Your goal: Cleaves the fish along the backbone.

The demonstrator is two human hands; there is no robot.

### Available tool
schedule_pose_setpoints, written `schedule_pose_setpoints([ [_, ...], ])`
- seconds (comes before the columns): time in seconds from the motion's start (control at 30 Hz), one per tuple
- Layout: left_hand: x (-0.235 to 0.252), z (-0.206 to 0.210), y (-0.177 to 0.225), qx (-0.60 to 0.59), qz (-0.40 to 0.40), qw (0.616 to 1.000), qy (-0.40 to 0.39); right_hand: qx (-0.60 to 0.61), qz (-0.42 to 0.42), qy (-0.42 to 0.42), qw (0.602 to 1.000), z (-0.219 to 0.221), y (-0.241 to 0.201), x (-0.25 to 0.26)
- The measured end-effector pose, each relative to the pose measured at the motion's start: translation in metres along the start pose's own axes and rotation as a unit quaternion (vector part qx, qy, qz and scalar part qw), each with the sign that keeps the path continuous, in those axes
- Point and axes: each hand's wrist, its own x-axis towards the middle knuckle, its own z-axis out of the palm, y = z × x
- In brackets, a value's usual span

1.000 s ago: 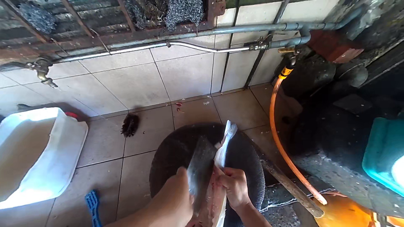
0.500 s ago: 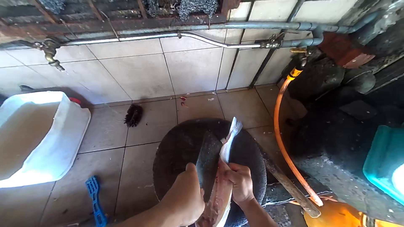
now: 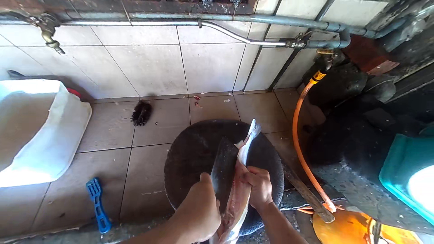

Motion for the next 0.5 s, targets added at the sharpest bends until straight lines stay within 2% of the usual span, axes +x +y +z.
schedule_pose_setpoints([
  [0.13, -0.033, -0.009, -0.005, 0.016, -0.035, 0.997, -0.062, -0.012, -0.005, 0.004, 1.0, 0.0, 0.001, -0.001],
  [0.3, -0.01, 0.014, -0.009, 0.0, -0.02, 1.0, 0.007, -0.016, -0.007, 0.011, 1.0, 0.0, 0.004, -0.001],
  [0.5, -0.021, 0.012, -0.019, 0.022, -0.032, 0.999, -0.011, -0.024, -0.012, 0.018, 0.999, 0.001, 0.006, -0.002],
])
